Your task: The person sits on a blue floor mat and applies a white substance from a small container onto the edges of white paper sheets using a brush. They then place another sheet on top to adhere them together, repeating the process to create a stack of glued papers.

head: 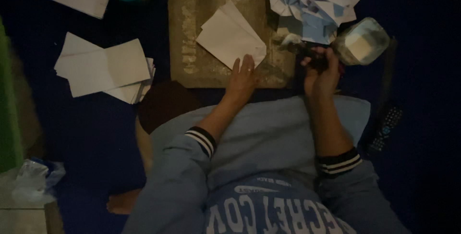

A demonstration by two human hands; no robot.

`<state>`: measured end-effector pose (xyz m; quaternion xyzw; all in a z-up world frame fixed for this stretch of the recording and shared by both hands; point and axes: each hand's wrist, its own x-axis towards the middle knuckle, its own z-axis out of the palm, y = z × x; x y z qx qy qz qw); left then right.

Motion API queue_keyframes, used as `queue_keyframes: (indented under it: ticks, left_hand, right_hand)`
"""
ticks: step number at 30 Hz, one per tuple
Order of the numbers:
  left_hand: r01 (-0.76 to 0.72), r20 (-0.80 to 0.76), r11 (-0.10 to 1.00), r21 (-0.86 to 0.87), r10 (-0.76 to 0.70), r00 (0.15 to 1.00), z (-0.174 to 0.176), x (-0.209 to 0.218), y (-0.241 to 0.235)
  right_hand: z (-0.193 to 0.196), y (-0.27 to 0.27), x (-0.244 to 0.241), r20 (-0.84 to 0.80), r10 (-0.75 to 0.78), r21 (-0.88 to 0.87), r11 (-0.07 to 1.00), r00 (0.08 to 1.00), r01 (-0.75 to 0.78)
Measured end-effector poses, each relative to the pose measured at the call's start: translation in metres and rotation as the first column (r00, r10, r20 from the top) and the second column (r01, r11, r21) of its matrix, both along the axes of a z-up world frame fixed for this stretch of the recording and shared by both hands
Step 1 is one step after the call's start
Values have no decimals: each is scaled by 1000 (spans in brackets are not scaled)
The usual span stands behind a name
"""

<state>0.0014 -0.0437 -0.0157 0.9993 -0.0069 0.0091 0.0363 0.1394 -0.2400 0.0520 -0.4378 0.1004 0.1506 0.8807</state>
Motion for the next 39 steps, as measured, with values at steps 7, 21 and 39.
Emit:
queue_keyframes:
  ticks: [7,21,39]
  left_hand:
    - [-77,-48,976,-202,69,997,15,-1,7]
    - [23,-180,993,113,-3,984,20,11,-10]
    - [-411,-419,819,-401,234,877,17,77,47]
  right_hand:
    - [14,1,4,51,-35,56,998,998,32]
    - [35,-72,36,207,-140,50,990,968,133]
    - [25,-58,42,-75,-3,202,979,997,18]
